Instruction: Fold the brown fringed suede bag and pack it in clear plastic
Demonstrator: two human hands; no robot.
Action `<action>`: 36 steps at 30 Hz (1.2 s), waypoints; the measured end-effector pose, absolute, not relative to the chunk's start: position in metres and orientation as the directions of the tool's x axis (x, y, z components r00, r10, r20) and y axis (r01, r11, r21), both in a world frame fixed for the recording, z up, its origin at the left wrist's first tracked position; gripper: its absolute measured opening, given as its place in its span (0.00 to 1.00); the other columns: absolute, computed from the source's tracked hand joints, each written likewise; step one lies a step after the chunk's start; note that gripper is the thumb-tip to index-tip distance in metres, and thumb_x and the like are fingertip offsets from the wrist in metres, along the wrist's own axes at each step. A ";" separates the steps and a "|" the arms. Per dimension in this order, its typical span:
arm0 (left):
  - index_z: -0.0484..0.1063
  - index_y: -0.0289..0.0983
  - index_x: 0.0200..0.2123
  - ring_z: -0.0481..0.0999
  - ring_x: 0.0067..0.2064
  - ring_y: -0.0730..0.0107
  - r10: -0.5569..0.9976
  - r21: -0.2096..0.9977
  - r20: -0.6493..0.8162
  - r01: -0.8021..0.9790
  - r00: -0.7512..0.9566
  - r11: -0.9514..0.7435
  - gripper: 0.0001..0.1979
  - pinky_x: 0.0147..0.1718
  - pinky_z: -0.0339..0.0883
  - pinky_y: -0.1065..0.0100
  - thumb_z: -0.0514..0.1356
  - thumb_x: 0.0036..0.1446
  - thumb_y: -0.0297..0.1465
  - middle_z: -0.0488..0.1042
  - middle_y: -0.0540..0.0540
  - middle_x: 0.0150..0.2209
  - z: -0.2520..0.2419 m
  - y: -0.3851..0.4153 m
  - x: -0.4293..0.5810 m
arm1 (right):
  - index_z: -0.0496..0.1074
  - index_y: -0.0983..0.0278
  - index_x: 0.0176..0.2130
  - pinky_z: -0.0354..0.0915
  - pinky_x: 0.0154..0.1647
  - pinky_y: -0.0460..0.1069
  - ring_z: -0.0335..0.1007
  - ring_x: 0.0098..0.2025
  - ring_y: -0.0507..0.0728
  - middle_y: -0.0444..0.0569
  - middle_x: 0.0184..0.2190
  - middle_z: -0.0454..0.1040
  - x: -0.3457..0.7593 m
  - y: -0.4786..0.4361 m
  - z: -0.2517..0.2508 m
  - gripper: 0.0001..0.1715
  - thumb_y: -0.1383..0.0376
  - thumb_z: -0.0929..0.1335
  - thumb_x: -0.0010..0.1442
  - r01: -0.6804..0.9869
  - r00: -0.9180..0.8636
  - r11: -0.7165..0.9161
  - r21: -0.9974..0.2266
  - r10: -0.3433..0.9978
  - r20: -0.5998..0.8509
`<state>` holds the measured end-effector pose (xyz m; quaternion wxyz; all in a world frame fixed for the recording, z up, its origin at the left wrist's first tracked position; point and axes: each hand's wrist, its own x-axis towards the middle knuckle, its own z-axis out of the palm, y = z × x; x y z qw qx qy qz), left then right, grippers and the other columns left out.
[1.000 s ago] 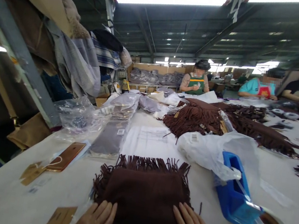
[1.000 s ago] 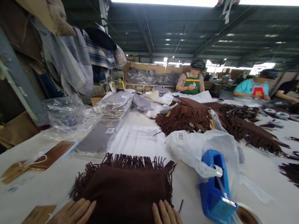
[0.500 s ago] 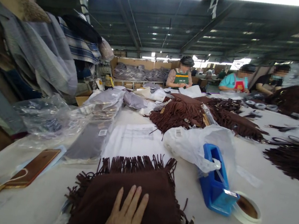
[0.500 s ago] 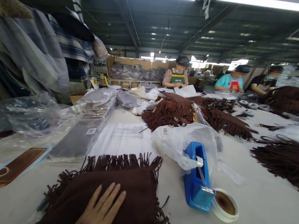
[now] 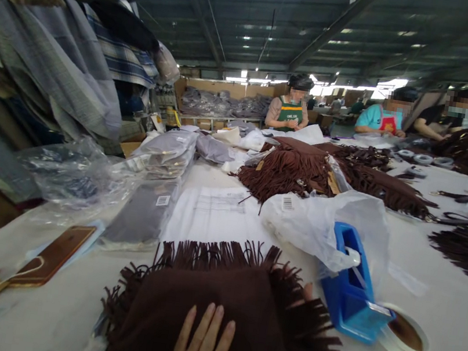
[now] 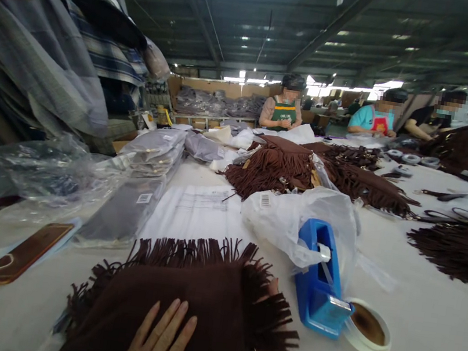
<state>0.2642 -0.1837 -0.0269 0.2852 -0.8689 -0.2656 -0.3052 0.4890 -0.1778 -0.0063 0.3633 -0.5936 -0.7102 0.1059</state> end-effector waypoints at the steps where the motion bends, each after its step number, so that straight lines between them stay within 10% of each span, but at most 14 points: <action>1: 0.68 0.34 0.50 0.63 0.58 0.54 0.290 -0.332 0.684 0.640 0.669 -0.693 0.18 0.61 0.46 0.48 0.47 0.58 0.25 0.73 0.38 0.47 -0.030 -0.186 0.266 | 0.52 0.60 0.63 0.66 0.48 0.58 0.70 0.49 0.58 0.53 0.46 0.75 0.493 -0.176 -0.004 0.27 0.62 0.53 0.65 0.762 -0.048 0.272 -0.588 0.929 0.367; 5: 0.68 0.31 0.49 0.68 0.54 0.53 0.281 -0.354 0.675 0.633 0.683 -0.689 0.19 0.60 0.50 0.49 0.45 0.58 0.23 0.73 0.36 0.47 -0.036 -0.190 0.271 | 0.55 0.67 0.61 0.66 0.50 0.56 0.63 0.56 0.59 0.58 0.53 0.68 0.484 -0.171 -0.003 0.27 0.61 0.54 0.65 0.805 -0.055 0.206 -0.556 0.960 0.275; 9: 0.71 0.30 0.44 0.72 0.50 0.56 0.221 -0.327 0.729 0.613 0.648 -0.720 0.18 0.60 0.52 0.51 0.44 0.57 0.20 0.74 0.38 0.43 -0.034 -0.187 0.272 | 0.71 0.62 0.49 0.55 0.56 0.68 0.51 0.61 0.71 0.59 0.59 0.60 0.437 -0.174 -0.014 0.18 0.64 0.61 0.61 0.965 -0.108 0.176 -0.196 0.943 0.315; 16: 0.70 0.27 0.34 0.76 0.43 0.58 0.183 -0.296 0.786 0.620 0.590 -0.726 0.16 0.55 0.60 0.57 0.43 0.54 0.18 0.76 0.37 0.36 -0.035 -0.185 0.279 | 0.74 0.64 0.44 0.60 0.52 0.65 0.57 0.58 0.71 0.59 0.55 0.66 0.413 -0.174 -0.033 0.21 0.73 0.59 0.56 0.961 -0.271 0.261 0.091 0.818 0.508; 21: 0.70 0.34 0.38 0.72 0.47 0.66 0.210 -0.258 0.796 0.631 0.568 -0.732 0.09 0.53 0.62 0.65 0.52 0.57 0.26 0.75 0.44 0.41 -0.018 -0.181 0.262 | 0.75 0.66 0.40 0.61 0.47 0.65 0.39 0.65 0.70 0.61 0.50 0.70 0.430 -0.163 -0.049 0.24 0.73 0.55 0.54 0.897 -0.426 0.383 0.221 0.615 0.664; 24: 0.65 0.36 0.49 0.68 0.51 0.64 0.512 0.037 0.594 0.614 0.621 -0.788 0.16 0.52 0.63 0.62 0.50 0.58 0.32 0.72 0.42 0.46 0.019 -0.180 0.208 | 0.76 0.68 0.37 0.60 0.45 0.65 0.39 0.65 0.72 0.64 0.47 0.72 0.431 -0.159 -0.050 0.26 0.73 0.53 0.54 0.875 -0.464 0.421 0.240 0.586 0.664; 28: 0.66 0.34 0.45 0.68 0.50 0.62 0.990 0.474 0.129 0.873 0.060 -0.115 0.18 0.53 0.60 0.59 0.47 0.51 0.25 0.71 0.39 0.46 0.047 -0.178 0.123 | 0.77 0.68 0.35 0.59 0.46 0.64 0.46 0.62 0.72 0.64 0.46 0.72 0.431 -0.160 -0.048 0.28 0.73 0.52 0.54 0.869 -0.474 0.422 0.258 0.560 0.679; 36: 0.67 0.36 0.22 0.72 0.32 0.66 0.956 0.472 -0.236 0.839 -0.176 0.271 0.12 0.33 0.62 0.69 0.47 0.51 0.26 0.71 0.47 0.24 0.036 -0.161 0.112 | 0.78 0.70 0.34 0.59 0.44 0.63 0.56 0.53 0.73 0.65 0.43 0.73 0.433 -0.158 -0.042 0.28 0.72 0.52 0.53 0.811 -0.572 0.469 0.350 0.513 0.640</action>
